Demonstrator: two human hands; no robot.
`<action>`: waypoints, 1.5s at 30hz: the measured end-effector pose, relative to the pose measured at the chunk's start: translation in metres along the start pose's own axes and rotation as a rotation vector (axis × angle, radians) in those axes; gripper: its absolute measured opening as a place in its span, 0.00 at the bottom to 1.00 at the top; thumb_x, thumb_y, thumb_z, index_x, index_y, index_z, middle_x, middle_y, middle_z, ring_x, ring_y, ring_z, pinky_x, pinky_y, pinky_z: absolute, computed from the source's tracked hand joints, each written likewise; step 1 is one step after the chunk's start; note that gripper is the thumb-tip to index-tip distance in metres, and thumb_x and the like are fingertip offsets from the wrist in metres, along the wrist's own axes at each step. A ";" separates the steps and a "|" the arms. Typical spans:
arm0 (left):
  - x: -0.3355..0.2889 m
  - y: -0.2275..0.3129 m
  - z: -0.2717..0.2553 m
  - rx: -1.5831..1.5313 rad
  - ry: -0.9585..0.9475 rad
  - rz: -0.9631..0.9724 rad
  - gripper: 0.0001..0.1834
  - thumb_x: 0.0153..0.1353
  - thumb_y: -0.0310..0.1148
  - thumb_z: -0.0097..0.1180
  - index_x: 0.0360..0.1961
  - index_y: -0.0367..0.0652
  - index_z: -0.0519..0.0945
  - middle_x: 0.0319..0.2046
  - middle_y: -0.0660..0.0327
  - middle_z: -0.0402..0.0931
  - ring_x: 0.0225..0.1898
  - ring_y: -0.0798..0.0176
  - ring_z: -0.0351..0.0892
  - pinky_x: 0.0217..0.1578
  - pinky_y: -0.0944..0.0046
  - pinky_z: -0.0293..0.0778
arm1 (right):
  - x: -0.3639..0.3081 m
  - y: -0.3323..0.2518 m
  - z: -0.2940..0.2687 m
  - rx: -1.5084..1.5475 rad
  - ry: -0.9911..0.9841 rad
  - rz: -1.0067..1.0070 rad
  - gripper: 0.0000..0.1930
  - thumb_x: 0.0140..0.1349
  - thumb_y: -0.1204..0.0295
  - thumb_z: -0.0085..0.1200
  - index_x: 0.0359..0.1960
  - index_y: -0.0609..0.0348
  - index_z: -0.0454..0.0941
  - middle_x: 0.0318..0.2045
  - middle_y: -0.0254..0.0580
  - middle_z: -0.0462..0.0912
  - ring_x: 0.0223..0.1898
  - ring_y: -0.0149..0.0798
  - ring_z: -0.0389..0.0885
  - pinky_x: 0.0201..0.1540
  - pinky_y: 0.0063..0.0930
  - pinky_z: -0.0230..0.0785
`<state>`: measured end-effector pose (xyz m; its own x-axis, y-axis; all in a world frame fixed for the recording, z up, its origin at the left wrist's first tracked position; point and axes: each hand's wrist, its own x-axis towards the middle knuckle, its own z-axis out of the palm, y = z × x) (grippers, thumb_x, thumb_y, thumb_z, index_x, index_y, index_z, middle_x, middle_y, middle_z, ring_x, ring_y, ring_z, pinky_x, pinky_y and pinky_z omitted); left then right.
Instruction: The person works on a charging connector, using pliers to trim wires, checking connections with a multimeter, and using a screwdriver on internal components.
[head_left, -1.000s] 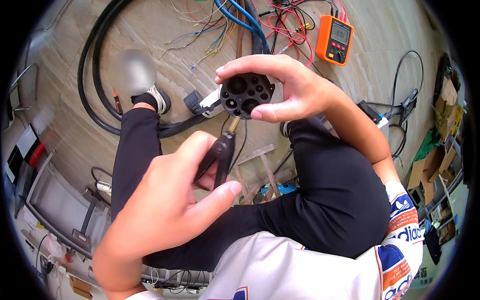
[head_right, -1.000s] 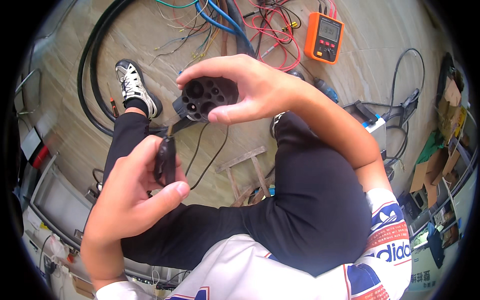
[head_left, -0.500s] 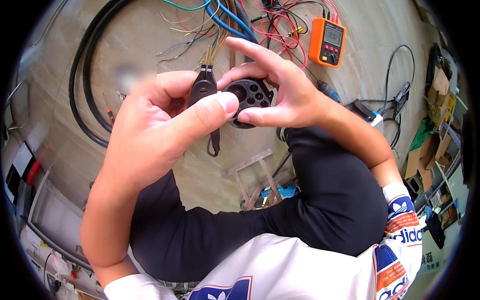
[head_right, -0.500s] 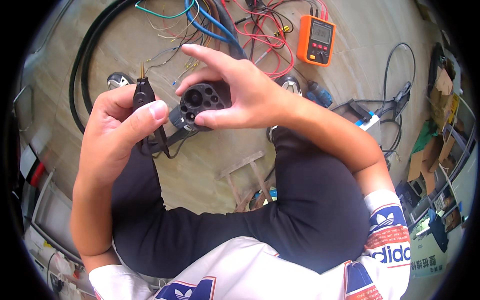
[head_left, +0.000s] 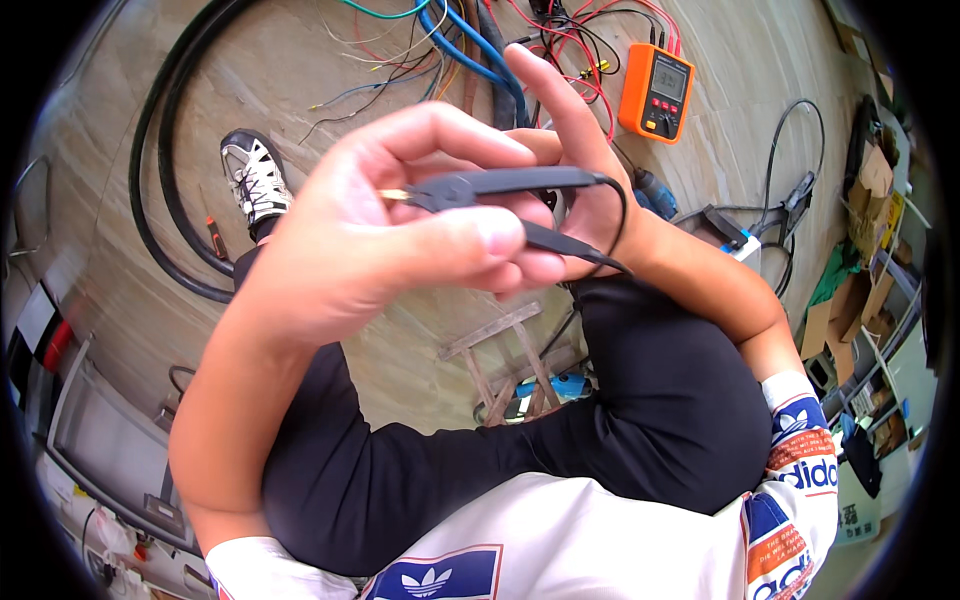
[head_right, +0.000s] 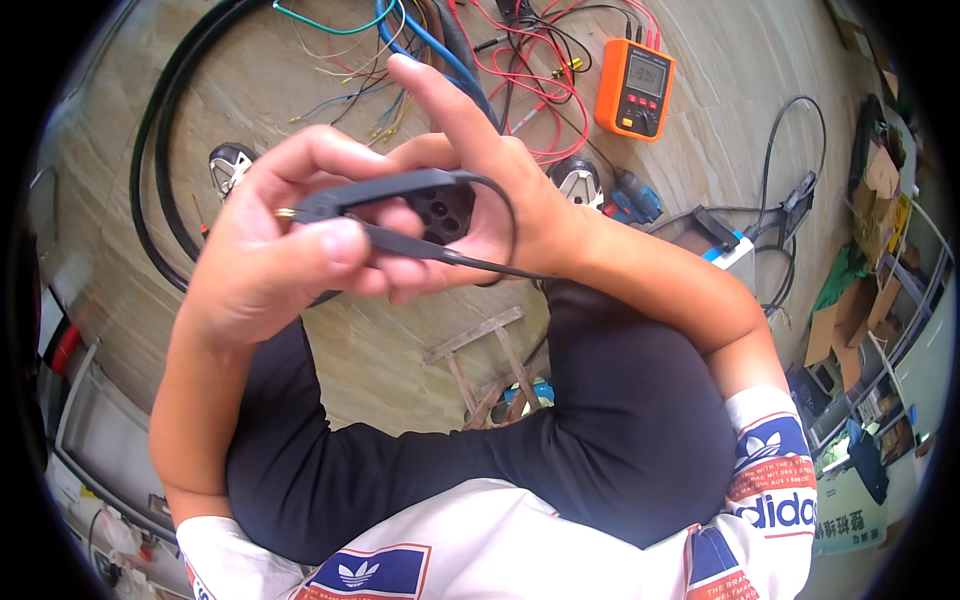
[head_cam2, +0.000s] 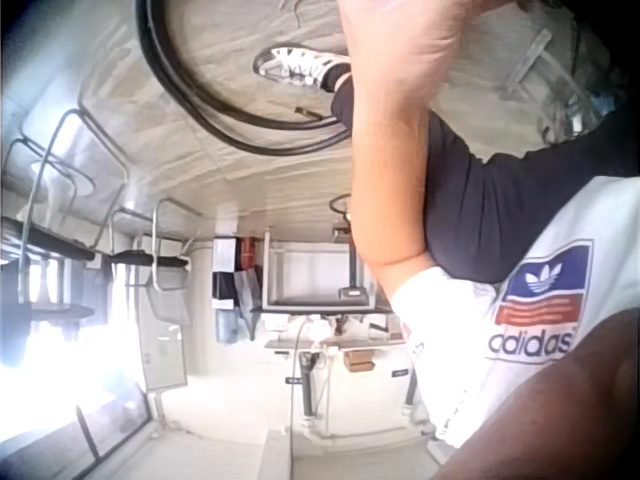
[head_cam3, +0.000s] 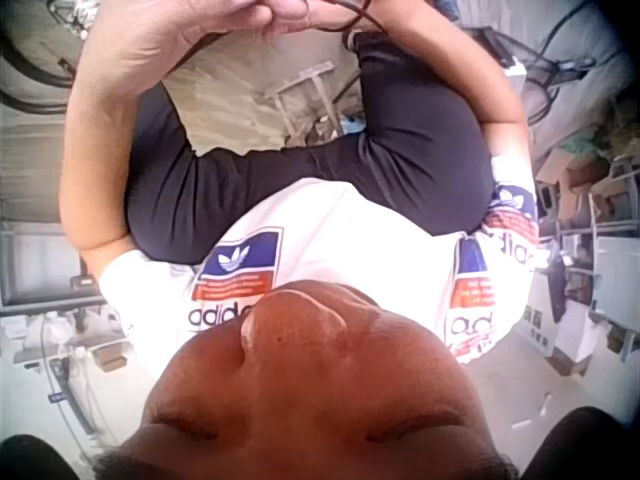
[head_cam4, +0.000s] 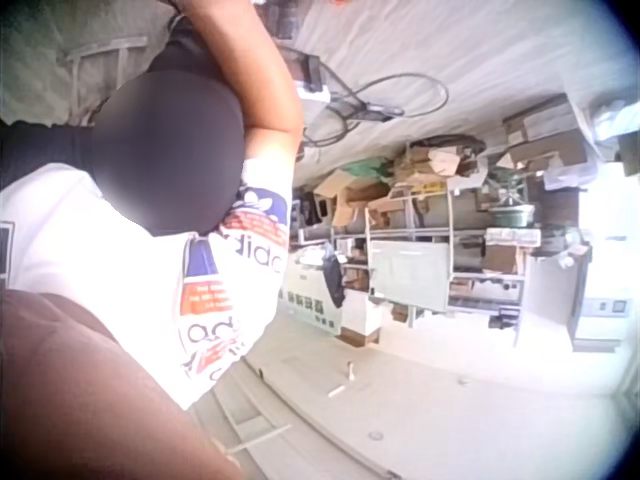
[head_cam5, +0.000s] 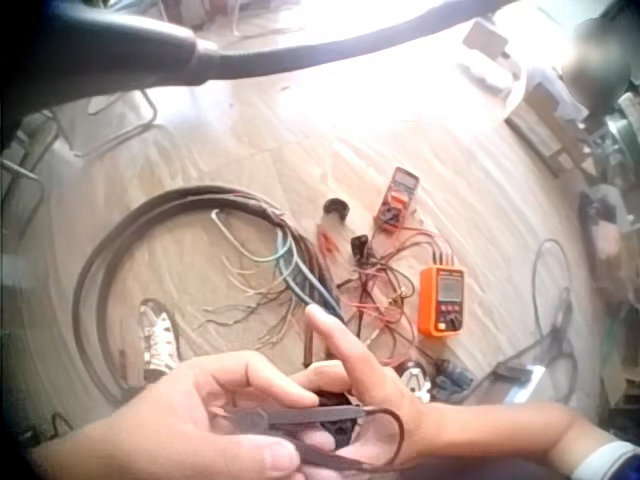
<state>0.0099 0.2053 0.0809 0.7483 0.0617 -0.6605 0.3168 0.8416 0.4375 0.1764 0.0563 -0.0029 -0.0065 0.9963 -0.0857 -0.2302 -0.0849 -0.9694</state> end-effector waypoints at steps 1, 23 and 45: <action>0.003 -0.011 -0.001 0.000 -0.033 0.045 0.22 0.63 0.27 0.66 0.56 0.35 0.75 0.44 0.51 0.84 0.39 0.58 0.90 0.39 0.65 0.88 | 0.000 -0.001 0.001 0.019 0.008 0.011 0.65 0.51 0.55 0.78 0.79 0.60 0.38 0.44 0.53 0.87 0.46 0.45 0.88 0.49 0.36 0.79; -0.150 -0.069 -0.374 0.393 1.211 0.017 0.19 0.70 0.39 0.61 0.58 0.43 0.78 0.40 0.64 0.83 0.36 0.70 0.83 0.35 0.67 0.79 | 0.010 -0.021 0.016 0.151 0.092 0.181 0.47 0.65 0.31 0.49 0.61 0.70 0.69 0.50 0.57 0.85 0.56 0.44 0.84 0.61 0.37 0.74; -0.087 -0.073 -0.282 0.381 0.729 0.351 0.45 0.59 0.27 0.66 0.73 0.40 0.54 0.37 0.51 0.82 0.31 0.63 0.85 0.30 0.67 0.82 | 0.031 -0.015 0.029 0.110 0.292 0.358 0.51 0.67 0.25 0.25 0.63 0.64 0.72 0.42 0.52 0.87 0.49 0.46 0.84 0.56 0.41 0.77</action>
<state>-0.2431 0.2904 -0.0654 0.3231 0.7174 -0.6171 0.4081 0.4827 0.7749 0.1509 0.0890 0.0156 0.1658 0.8577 -0.4867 -0.3652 -0.4050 -0.8382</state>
